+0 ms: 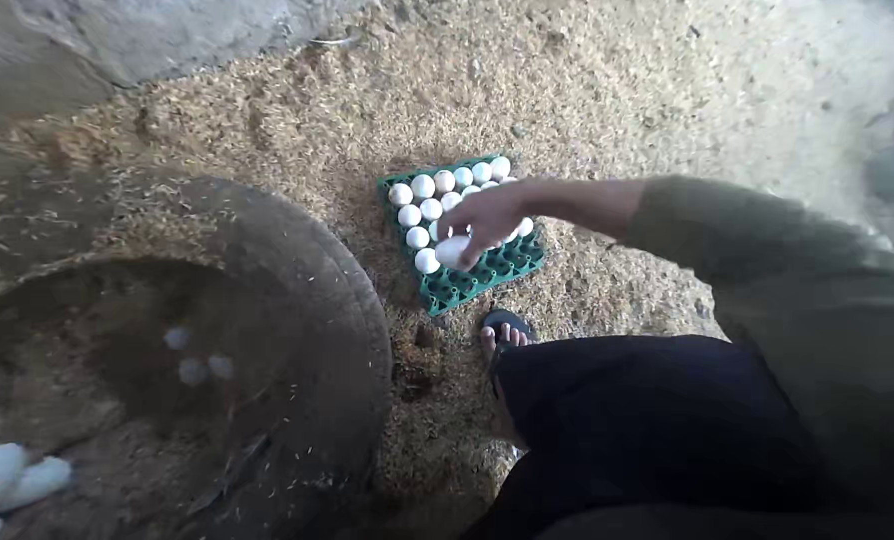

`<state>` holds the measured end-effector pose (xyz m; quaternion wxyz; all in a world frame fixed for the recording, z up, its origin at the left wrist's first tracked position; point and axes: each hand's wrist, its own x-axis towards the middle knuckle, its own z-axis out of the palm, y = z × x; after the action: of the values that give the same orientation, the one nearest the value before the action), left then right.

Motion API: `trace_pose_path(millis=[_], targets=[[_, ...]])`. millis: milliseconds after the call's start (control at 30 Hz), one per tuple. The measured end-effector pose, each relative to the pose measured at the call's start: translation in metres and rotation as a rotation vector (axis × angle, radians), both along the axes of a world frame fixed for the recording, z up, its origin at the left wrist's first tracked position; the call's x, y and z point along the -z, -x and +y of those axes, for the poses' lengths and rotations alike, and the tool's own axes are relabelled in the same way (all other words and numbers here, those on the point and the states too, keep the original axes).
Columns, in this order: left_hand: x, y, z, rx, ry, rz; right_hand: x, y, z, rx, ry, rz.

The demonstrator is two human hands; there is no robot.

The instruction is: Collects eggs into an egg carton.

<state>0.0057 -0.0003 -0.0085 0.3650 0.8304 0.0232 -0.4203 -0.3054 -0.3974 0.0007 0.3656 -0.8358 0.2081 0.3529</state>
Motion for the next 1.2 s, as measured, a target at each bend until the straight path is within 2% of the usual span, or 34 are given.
trace_pose_path(millis=[67, 133, 167, 200, 233, 267, 300, 400, 500, 567, 633, 733, 767, 867, 933, 1000, 1067, 1200], targets=[[0.034, -0.023, 0.014, 0.070, -0.174, -0.025, 0.031, 0.021, 0.003, -0.037, 0.026, -0.001], [0.058, -0.055, 0.042, 0.318, -0.099, 0.108, 0.055, 0.031, 0.011, -0.077, 0.047, -0.005], [0.053, -0.059, 0.040, 0.451, -0.101, 0.173, 0.066, 0.033, 0.017, -0.083, 0.071, -0.014], [0.045, -0.021, 0.012, 0.290, -0.414, -0.068, 0.076, 0.033, 0.024, -0.081, 0.107, -0.017], [0.037, -0.023, 0.009, 0.305, -0.444, 0.004, 0.084, 0.031, 0.030, -0.074, 0.129, -0.005], [0.037, -0.044, 0.020, 0.378, -0.343, 0.168, 0.090, 0.028, 0.036, -0.070, 0.148, 0.016], [0.039, -0.051, 0.025, 0.409, -0.304, 0.204, 0.094, 0.026, 0.040, -0.057, 0.163, 0.027], [0.025, -0.043, 0.009, 0.517, -0.351, 0.199, 0.100, 0.030, 0.042, 0.043, 0.170, -0.047], [0.008, -0.029, -0.017, 0.608, -0.495, 0.226, 0.108, 0.052, 0.031, 0.182, 0.038, -0.193], [0.008, -0.029, -0.029, 0.707, -0.575, 0.265, 0.108, 0.064, 0.027, 0.252, -0.032, -0.173], [0.024, -0.043, -0.023, 0.783, -0.561, 0.360, 0.109, 0.068, 0.031, 0.272, -0.032, -0.086], [0.046, -0.056, -0.026, 0.836, -0.413, 0.515, 0.113, 0.067, 0.040, 0.256, 0.041, -0.047], [0.044, -0.048, -0.037, 0.819, -0.368, 0.533, 0.113, 0.069, 0.042, 0.261, 0.080, -0.062], [0.010, 0.000, -0.083, 0.692, -0.273, 0.459, 0.098, 0.066, 0.045, 0.251, 0.205, -0.151], [0.004, 0.016, -0.103, 0.674, -0.227, 0.491, 0.082, 0.052, 0.050, 0.191, 0.235, -0.335], [0.011, 0.023, -0.116, 0.735, -0.170, 0.551, 0.067, 0.028, 0.066, 0.136, 0.177, -0.629], [0.018, 0.030, -0.123, 0.786, -0.144, 0.588, 0.057, -0.002, 0.091, 0.083, 0.070, -0.816], [0.020, 0.049, -0.131, 0.803, -0.189, 0.590, 0.061, -0.059, 0.131, 0.072, -0.175, -0.914]])
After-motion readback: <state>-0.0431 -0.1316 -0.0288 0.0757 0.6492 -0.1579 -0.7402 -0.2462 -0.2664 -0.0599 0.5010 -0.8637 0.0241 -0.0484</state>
